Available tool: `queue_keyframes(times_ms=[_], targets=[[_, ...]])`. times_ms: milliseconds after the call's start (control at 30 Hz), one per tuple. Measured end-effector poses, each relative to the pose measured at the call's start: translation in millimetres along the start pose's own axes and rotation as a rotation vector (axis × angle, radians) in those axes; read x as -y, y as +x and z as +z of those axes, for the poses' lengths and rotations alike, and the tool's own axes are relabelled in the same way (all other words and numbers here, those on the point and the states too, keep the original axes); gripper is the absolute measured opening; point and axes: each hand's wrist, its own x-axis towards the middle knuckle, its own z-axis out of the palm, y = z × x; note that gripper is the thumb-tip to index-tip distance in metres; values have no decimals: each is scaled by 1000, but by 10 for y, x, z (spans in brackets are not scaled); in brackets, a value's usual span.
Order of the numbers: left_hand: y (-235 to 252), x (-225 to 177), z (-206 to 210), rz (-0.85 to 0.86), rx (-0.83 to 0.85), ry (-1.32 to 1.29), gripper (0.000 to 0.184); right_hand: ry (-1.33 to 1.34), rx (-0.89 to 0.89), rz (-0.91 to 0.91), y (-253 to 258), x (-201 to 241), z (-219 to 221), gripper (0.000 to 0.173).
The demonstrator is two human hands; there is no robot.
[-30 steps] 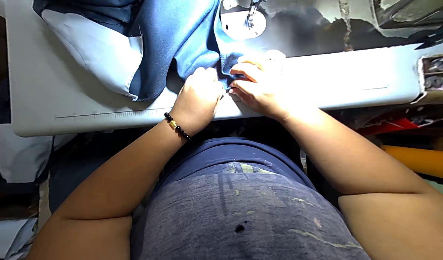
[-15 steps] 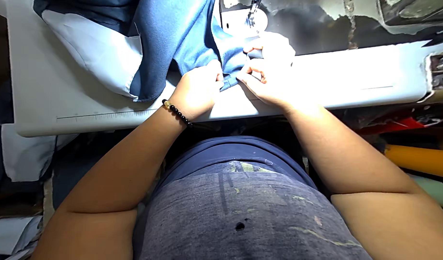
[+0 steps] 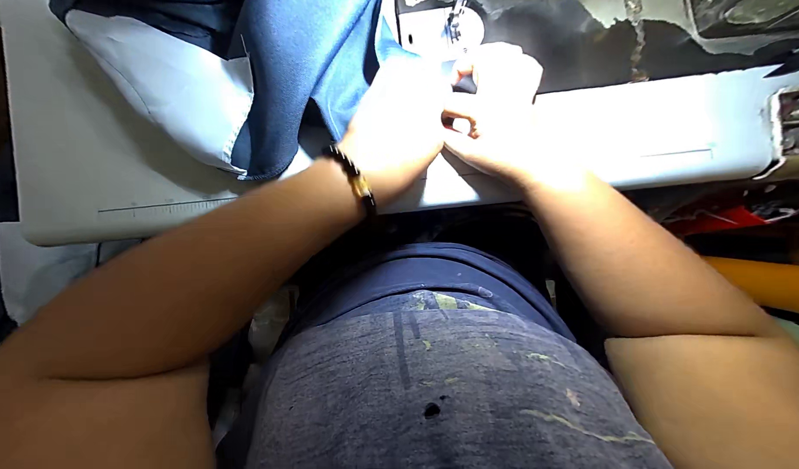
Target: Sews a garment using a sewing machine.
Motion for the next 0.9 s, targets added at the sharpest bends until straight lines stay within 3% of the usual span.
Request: queue_keyframes(times_ms=[67, 100, 167, 233, 367, 500, 567, 700, 900], targets=[[118, 333, 48, 163, -17, -78, 13, 7, 22, -75, 87, -97, -52, 32], [142, 459, 155, 153, -27, -178, 22, 16, 29, -103, 128, -160, -52, 31], [83, 503, 409, -56, -53, -459, 34, 42, -1, -170, 197, -302, -11, 30], [-30, 326, 620, -258, -204, -607, 33, 113, -36, -212, 232, -393, 28, 29], [-155, 40, 782, -331, -395, -490, 29, 150, -12, -208, 224, -395, 30, 27], [-185, 18, 792, -163, -506, -61, 24, 131, -39, -181, 232, -378, 35, 28], [-181, 50, 782, -71, -520, 23, 21, 122, -48, -161, 220, -359, 33, 29], [-144, 145, 796, 36, -465, -147, 25, 92, -42, -132, 203, -343, 32, 29], [-155, 114, 816, -40, -444, -369, 27, 84, -29, -119, 216, -325, 34, 28]])
